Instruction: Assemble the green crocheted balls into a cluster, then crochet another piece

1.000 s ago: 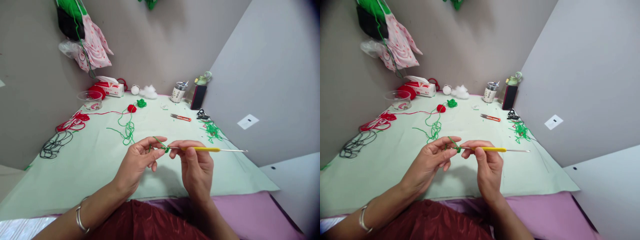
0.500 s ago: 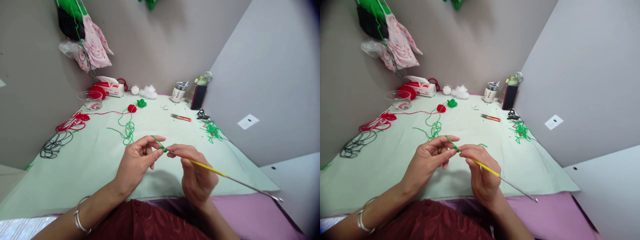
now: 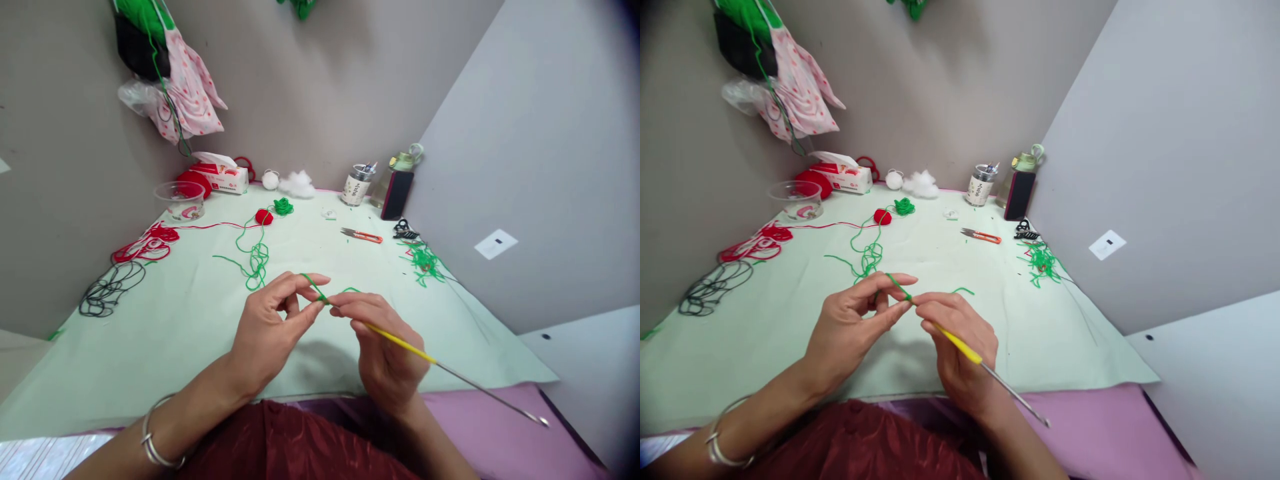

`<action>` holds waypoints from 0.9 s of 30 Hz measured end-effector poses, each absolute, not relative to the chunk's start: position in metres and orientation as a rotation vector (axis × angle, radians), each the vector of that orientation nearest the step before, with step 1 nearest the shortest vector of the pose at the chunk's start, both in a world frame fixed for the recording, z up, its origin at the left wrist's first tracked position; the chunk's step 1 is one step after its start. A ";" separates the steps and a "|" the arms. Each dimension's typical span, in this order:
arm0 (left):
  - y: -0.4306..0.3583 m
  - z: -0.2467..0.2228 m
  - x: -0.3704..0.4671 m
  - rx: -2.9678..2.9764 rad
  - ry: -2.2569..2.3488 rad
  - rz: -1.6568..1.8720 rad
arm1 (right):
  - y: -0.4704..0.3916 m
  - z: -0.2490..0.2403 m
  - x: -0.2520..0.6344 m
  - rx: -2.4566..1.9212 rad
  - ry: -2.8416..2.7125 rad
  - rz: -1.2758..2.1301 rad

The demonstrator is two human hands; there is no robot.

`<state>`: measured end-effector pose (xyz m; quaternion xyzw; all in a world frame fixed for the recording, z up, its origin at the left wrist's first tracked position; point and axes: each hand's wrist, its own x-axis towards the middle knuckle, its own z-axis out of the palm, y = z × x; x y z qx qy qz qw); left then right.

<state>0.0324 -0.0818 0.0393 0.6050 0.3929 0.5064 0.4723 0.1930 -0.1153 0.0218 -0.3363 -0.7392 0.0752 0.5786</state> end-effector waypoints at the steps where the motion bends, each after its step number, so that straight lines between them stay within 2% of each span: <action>1: -0.082 0.039 0.033 1.491 0.960 1.246 | -0.115 0.021 0.192 -0.791 -1.724 0.163; 8: -0.082 0.041 0.032 1.316 0.914 1.106 | -0.113 0.015 0.187 -0.769 -1.626 0.132; 19: -0.085 0.042 0.032 1.295 0.912 1.116 | -0.116 0.023 0.187 -0.865 -1.694 -0.092; 23: -0.086 0.045 0.031 1.287 0.893 1.099 | -0.115 0.019 0.187 -0.877 -1.708 -0.078; 27: -0.085 0.044 0.032 1.159 0.803 1.051 | -0.117 0.009 0.185 -0.924 -1.747 -0.263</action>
